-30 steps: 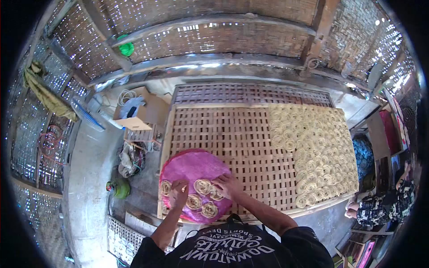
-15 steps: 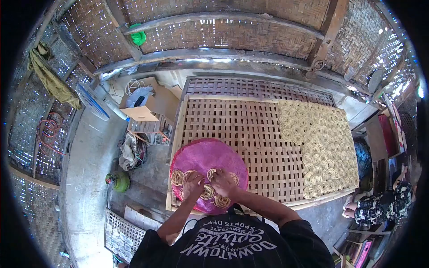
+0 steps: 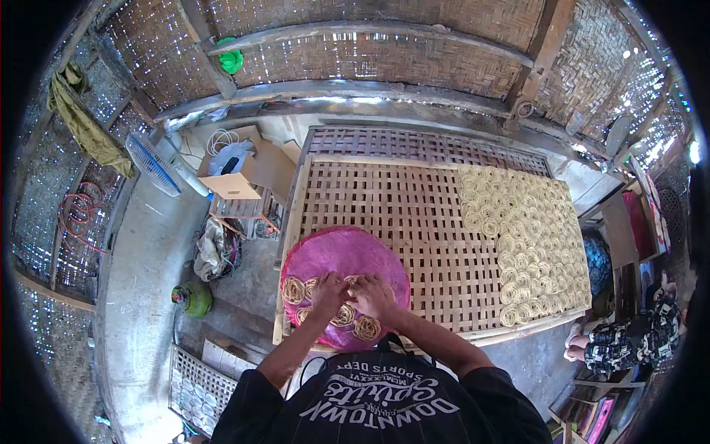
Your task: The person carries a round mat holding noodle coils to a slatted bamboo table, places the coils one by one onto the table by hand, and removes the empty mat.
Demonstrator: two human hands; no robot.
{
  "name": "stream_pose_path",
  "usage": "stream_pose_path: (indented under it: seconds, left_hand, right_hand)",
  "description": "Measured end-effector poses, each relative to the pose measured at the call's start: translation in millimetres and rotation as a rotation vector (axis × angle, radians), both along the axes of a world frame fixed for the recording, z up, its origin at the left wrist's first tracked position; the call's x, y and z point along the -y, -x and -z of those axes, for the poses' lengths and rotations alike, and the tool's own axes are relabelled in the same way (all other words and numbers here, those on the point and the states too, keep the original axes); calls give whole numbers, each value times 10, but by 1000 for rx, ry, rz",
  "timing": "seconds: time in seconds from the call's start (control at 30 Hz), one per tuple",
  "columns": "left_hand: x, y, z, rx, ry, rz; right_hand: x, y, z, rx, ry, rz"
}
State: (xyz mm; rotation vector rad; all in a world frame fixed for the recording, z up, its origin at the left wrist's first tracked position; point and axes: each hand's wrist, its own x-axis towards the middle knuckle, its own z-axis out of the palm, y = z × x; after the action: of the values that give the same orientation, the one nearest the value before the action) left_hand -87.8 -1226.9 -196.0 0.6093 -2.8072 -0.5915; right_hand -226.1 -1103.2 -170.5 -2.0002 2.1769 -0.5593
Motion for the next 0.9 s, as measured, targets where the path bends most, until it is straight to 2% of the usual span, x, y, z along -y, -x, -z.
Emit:
stream_pose_path:
  seconds: [0.1, 0.17, 0.27, 0.37, 0.4, 0.47, 0.5, 0.53, 0.63, 0.67, 0.77, 0.8, 0.87, 0.9]
  left_hand:
    - [92, 98, 26, -121, 125, 63]
    - [176, 147, 102, -130, 70, 53]
    - [242, 203, -4, -193, -97, -73]
    - [97, 243, -266, -260, -288, -269]
    - [5, 255, -316, -274, -350, -338]
    - [-169, 310, -319, -122, -312, -229]
    - [-269, 340, -306, -48, -292, -174]
    - [-380, 364, -281, -113, -231, -119]
    - [-590, 544, -247, -42, -190, -118]
    - [-620, 583, -243, -57, -264, -126]
    - [-685, 676, -138, -6, -142, -91]
    - [-689, 695, -131, -2, -176, -62]
    - [-650, 730, -127, 8, -245, 14]
    - [-673, 763, -213, 4, -356, -10]
  right_hand:
    - [43, -83, 47, -137, -34, 41]
    - [55, -77, 31, -244, -110, 23]
    - [150, 25, -35, 57, -213, 117]
    - [167, 394, -338, 834, -381, 413]
    - [90, 534, 2, 854, -201, 452]
    - [-10, 724, 278, 1163, 0, 577]
    - [-29, 802, 151, 1458, 20, 661]
    - [-42, 867, 82, 1754, 44, 739]
    - [-115, 987, 26, 1860, 185, 813]
    - [-160, 1017, 18, 1869, 222, 813]
    - [-337, 1120, -43, 1896, 341, 816]
    - [-423, 1193, -40, 1893, 316, 737]
    - [-530, 1262, -8, 1941, 387, 848]
    - [-589, 1285, -69, 1965, 426, 904]
